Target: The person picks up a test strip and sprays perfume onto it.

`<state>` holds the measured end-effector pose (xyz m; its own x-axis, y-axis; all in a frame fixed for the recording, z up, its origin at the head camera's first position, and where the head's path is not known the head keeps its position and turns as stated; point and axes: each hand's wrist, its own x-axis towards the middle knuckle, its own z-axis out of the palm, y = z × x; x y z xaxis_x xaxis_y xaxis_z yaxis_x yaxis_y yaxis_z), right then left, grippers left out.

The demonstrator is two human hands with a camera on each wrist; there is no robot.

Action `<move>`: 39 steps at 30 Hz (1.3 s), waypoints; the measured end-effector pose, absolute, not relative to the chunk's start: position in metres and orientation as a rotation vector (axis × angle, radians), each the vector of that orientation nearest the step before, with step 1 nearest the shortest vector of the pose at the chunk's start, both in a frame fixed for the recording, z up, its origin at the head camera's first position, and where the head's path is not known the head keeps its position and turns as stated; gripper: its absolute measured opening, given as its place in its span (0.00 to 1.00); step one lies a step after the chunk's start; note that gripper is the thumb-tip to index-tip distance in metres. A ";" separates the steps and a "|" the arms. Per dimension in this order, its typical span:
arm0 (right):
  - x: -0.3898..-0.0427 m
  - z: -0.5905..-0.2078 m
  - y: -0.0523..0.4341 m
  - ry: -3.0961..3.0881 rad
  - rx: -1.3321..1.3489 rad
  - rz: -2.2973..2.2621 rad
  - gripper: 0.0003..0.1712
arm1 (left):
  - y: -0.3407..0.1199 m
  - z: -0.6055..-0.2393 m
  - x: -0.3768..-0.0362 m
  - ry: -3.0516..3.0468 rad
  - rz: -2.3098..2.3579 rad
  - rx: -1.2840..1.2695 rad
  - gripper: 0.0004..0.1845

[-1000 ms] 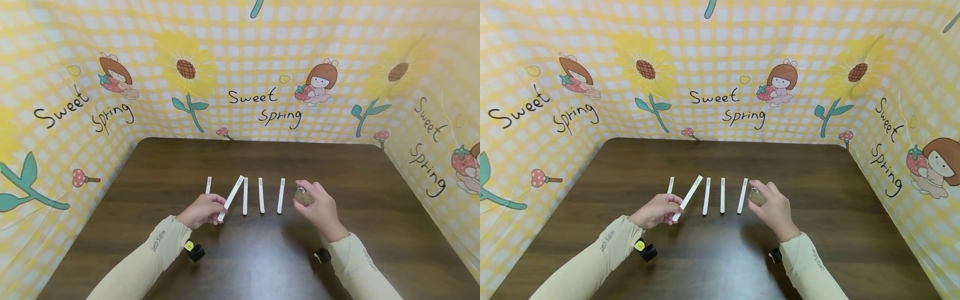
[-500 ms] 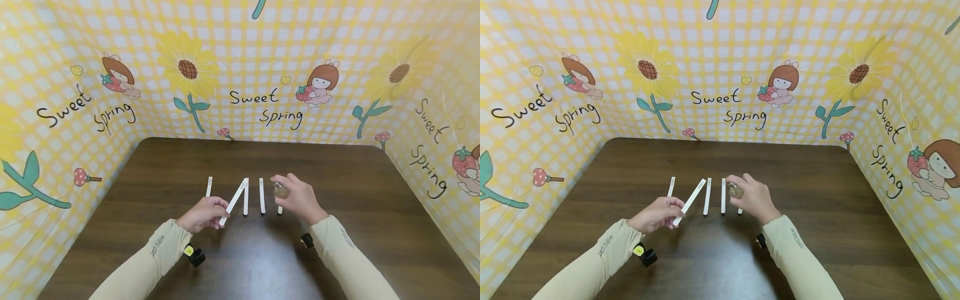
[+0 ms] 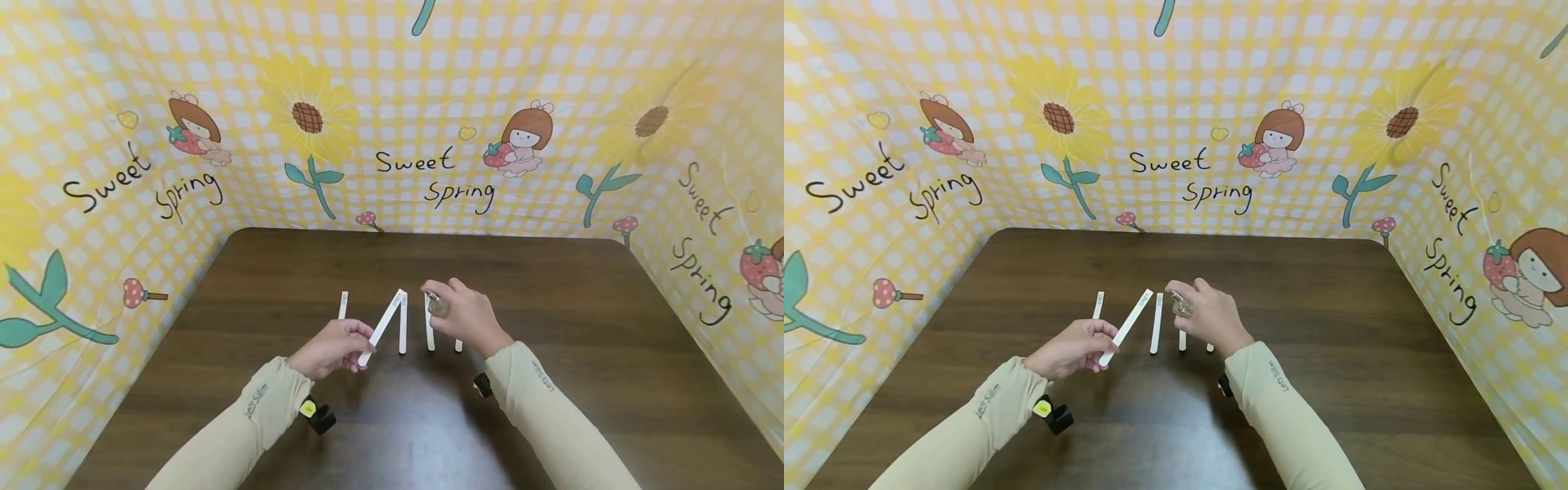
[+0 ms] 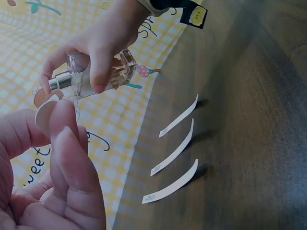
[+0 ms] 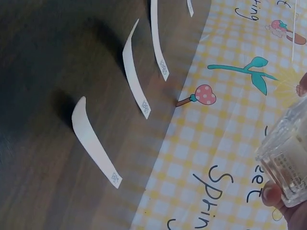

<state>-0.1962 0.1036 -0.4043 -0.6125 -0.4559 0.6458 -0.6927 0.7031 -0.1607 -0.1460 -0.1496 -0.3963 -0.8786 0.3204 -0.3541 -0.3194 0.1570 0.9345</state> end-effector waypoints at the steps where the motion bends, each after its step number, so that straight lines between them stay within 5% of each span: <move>1: -0.196 -0.404 0.103 -2.341 0.868 0.543 0.26 | -0.149 -0.396 -0.146 1.960 1.773 0.006 0.09; 12: -0.197 -0.410 0.106 -2.374 0.863 0.524 0.26 | -0.146 -0.393 -0.147 1.925 1.796 0.058 0.16; 39: -0.198 -0.397 0.103 -2.438 0.844 0.501 0.26 | -0.140 -0.387 -0.146 1.903 1.782 0.110 0.15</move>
<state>-0.1983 0.1029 -0.3972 -0.6780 -0.4641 0.5701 -0.6512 0.7390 -0.1729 -0.1460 -0.1404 -0.3875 -0.8583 0.4037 -0.3169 -0.2896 0.1286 0.9485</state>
